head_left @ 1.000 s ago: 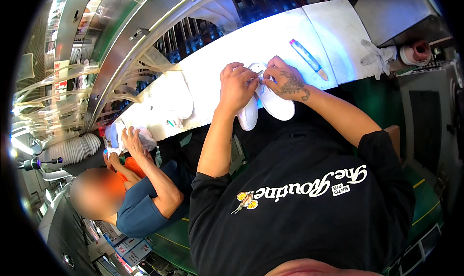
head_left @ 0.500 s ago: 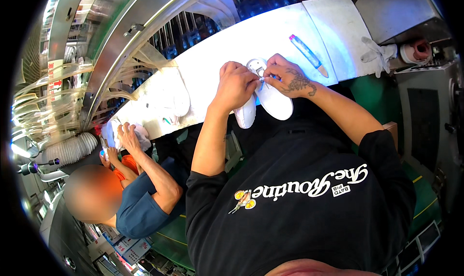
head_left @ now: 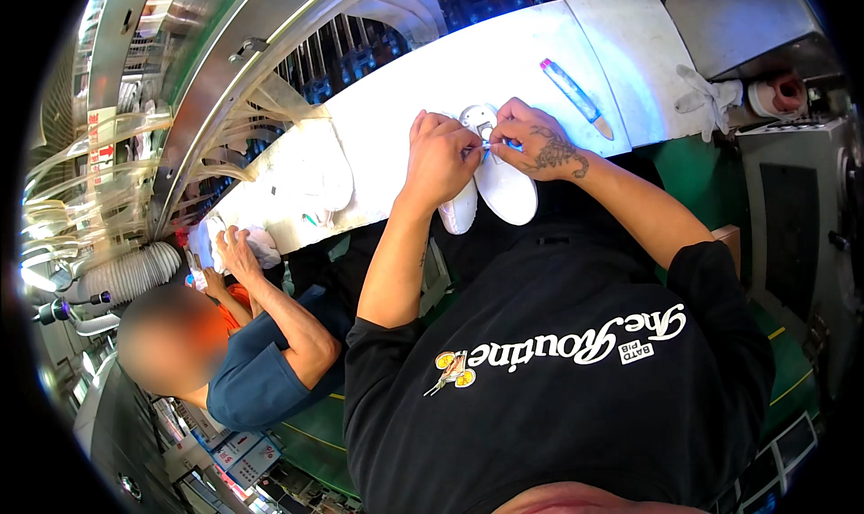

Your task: The person assembles white slipper uppers by inserting teal insoles into the fabric shells. They repeatedly pick up a slipper, insert the insole, and press the edges to secure the fit. The person handles the items one at a time on a white workbench in a factory setting.

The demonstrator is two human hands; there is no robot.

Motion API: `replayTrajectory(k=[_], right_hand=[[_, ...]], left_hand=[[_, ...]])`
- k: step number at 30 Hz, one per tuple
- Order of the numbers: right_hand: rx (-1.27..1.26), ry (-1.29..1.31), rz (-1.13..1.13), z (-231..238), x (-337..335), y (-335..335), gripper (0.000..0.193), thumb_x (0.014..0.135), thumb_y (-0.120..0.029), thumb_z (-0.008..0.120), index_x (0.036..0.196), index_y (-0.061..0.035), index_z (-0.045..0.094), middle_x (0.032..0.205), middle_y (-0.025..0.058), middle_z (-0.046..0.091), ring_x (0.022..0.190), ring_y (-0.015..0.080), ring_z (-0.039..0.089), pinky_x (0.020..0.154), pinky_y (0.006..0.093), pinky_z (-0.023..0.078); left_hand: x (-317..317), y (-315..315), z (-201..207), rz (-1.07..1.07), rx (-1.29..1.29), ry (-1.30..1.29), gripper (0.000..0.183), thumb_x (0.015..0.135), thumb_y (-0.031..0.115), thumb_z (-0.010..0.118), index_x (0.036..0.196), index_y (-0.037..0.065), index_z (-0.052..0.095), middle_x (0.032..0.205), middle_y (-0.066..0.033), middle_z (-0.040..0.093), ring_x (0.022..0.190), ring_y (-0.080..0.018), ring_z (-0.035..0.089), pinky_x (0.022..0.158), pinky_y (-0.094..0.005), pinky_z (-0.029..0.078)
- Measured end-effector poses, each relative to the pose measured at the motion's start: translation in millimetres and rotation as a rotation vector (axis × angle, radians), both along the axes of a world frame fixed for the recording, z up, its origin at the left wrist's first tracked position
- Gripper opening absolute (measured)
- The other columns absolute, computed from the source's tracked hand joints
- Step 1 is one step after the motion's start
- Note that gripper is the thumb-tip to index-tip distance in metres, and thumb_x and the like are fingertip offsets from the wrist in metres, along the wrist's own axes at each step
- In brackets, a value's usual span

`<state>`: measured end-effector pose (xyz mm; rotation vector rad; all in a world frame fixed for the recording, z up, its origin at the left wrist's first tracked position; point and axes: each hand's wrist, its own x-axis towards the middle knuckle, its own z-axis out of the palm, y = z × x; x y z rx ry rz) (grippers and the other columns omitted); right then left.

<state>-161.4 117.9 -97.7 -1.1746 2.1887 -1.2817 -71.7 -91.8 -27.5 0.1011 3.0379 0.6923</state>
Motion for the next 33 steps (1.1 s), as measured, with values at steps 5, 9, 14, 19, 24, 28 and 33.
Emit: replayTrajectory(k=[5,9,14,19,24,28,33], right_hand=[[-0.071,0.077,-0.035,-7,3,-2,0.014,0.095,-0.021,0.079,0.103,-0.0096,0.077,0.115,0.0069,0.061,0.099,0.0246,0.066,0.088,0.0387,0.054],[-0.094,0.116,-0.044,-4,6,-3,0.012,0.093,-0.015,0.080,0.101,-0.0081,0.076,0.112,0.0078,0.061,0.097,0.0250,0.065,0.085,0.0382,0.055],[-0.121,0.083,-0.027,-10,6,-4,0.014,0.094,-0.018,0.079,0.102,-0.0073,0.075,0.116,0.0090,0.060,0.100,0.0283,0.067,0.088,0.0412,0.055],[-0.149,0.113,-0.049,-10,10,-7,0.012,0.093,-0.012,0.079,0.101,-0.0055,0.073,0.113,0.0095,0.059,0.098,0.0274,0.065,0.085,0.0386,0.055],[-0.157,0.120,-0.037,-13,11,-10,0.013,0.094,-0.011,0.079,0.103,-0.0046,0.072,0.114,0.0106,0.058,0.101,0.0280,0.064,0.086,0.0389,0.055],[-0.157,0.160,-0.024,-14,9,-9,0.019,0.093,-0.015,0.081,0.107,-0.0050,0.073,0.114,0.0114,0.058,0.102,0.0290,0.064,0.088,0.0404,0.054],[-0.195,0.318,0.001,1,17,47,0.046,0.085,-0.032,0.090,0.121,-0.0087,0.074,0.117,0.0117,0.059,0.108,0.0314,0.063,0.093,0.0426,0.053]], left_hand=[[1,1,0,-0.035,-0.082,-0.005,0.008,0.084,0.017,0.080,0.091,0.013,0.083,0.096,-0.0047,0.075,0.115,-0.0312,0.063,0.125,-0.0609,0.030],[0,-1,-2,-0.039,-0.058,0.003,0.008,0.084,0.016,0.079,0.091,0.012,0.083,0.097,-0.0057,0.075,0.114,-0.0308,0.063,0.124,-0.0592,0.031],[-1,0,-1,-0.061,-0.099,-0.039,0.008,0.086,0.016,0.077,0.091,0.012,0.082,0.100,-0.0054,0.075,0.116,-0.0296,0.063,0.125,-0.0615,0.029],[-2,-2,-6,-0.048,-0.072,-0.046,0.008,0.088,0.016,0.076,0.091,0.012,0.082,0.097,-0.0064,0.075,0.115,-0.0296,0.064,0.126,-0.0622,0.028],[-5,-4,-6,-0.058,-0.082,-0.074,0.008,0.089,0.015,0.076,0.091,0.011,0.082,0.097,-0.0063,0.075,0.116,-0.0287,0.064,0.126,-0.0629,0.027],[-1,-1,-4,-0.052,-0.101,-0.074,0.014,0.087,0.013,0.079,0.100,0.009,0.081,0.104,-0.0095,0.074,0.117,-0.0320,0.064,0.122,-0.0607,0.031],[70,9,16,0.161,-0.035,0.336,0.044,0.081,0.017,0.088,0.116,0.001,0.067,0.113,-0.0211,0.066,0.110,-0.0415,0.063,0.103,-0.0518,0.048]])
